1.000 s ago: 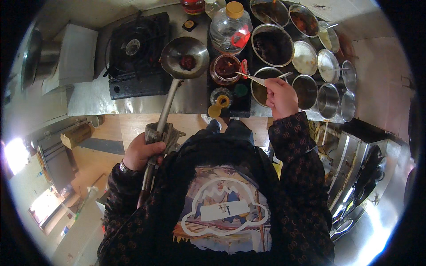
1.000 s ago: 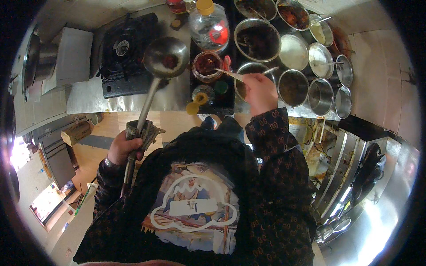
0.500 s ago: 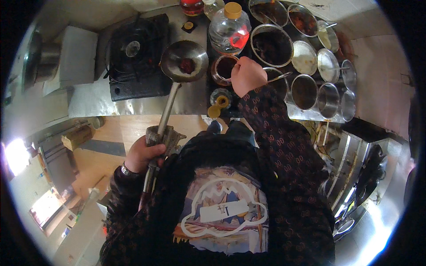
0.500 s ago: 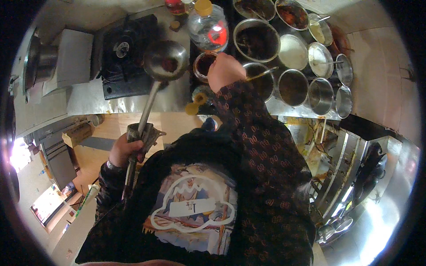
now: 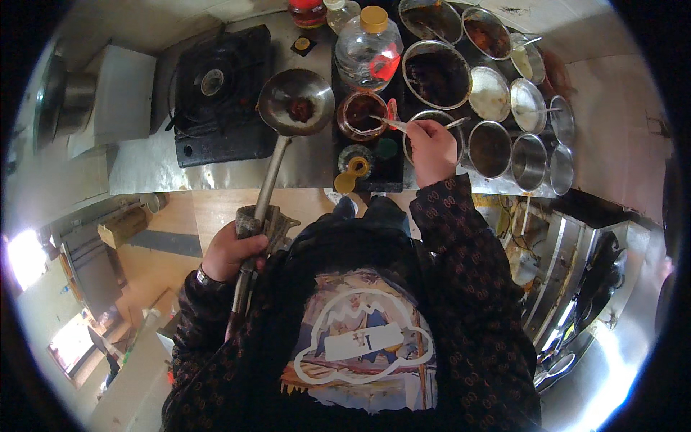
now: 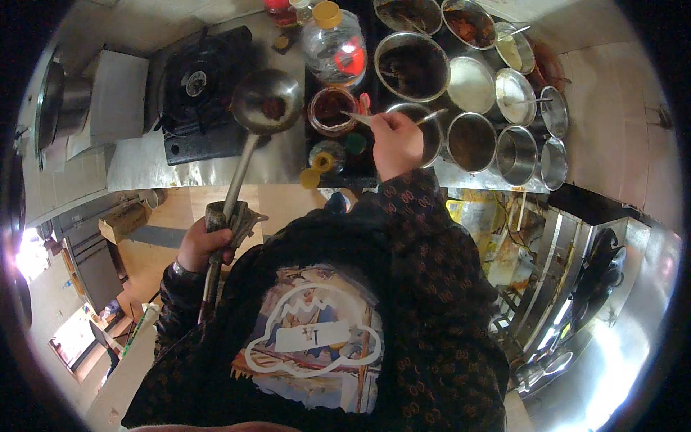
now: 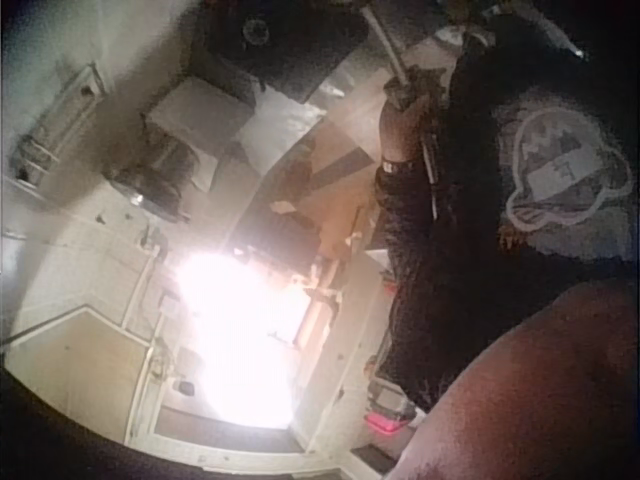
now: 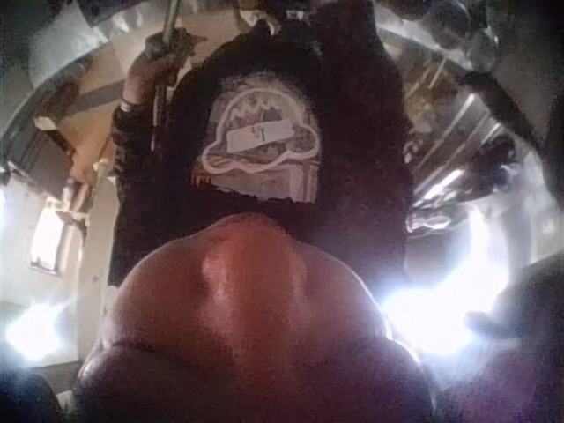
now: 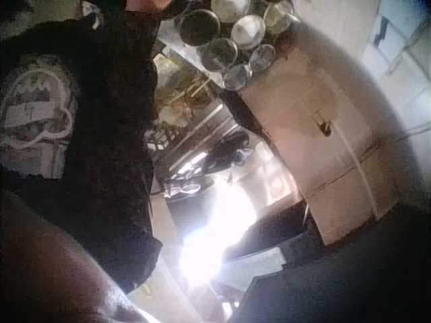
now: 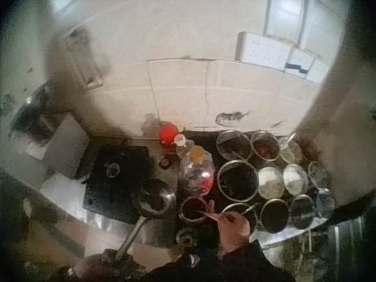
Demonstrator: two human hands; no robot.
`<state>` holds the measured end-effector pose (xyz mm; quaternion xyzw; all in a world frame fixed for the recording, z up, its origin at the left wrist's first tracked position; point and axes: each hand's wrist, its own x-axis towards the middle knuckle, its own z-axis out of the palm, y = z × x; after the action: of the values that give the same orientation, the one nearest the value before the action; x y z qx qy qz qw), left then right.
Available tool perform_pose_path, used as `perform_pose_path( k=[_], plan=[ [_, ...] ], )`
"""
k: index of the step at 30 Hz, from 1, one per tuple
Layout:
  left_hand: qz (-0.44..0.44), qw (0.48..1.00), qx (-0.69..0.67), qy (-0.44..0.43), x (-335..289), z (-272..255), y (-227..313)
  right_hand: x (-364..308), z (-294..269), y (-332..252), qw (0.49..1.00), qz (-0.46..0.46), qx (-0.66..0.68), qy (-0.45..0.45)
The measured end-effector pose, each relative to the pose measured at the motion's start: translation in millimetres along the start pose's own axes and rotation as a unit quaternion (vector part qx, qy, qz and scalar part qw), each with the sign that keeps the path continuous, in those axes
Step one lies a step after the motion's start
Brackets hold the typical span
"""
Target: The person stir-fries ingredients in a wok over a high flame. They add a red paste and a white powder from containers, then incorporate sliced green vegetables from a strainer, continuously tossing and stirring the mixture with a ladle.
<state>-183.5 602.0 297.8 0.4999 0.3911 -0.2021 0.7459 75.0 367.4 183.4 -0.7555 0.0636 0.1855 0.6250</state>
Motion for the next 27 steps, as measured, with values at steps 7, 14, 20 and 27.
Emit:
perform_pose_path(
  k=[7, 14, 20, 27],
  plan=[
    [0.005, 1.0, 0.015, 0.015, 1, 4, 3, -6, -23, 11, 0.993, 0.064, 0.096, -0.032],
    [0.009, 1.0, 0.025, -0.006, -4, 6, 7, -28, -51, -21, 0.995, 0.059, 0.086, 0.001],
    [0.015, 0.998, 0.013, -0.059, -17, 9, 14, -42, -35, -30, 0.94, -0.328, -0.089, -0.011],
    [0.038, 0.991, -0.034, -0.126, -28, 15, 11, -34, -23, -28, 0.809, -0.54, -0.232, -0.013]
  ],
)
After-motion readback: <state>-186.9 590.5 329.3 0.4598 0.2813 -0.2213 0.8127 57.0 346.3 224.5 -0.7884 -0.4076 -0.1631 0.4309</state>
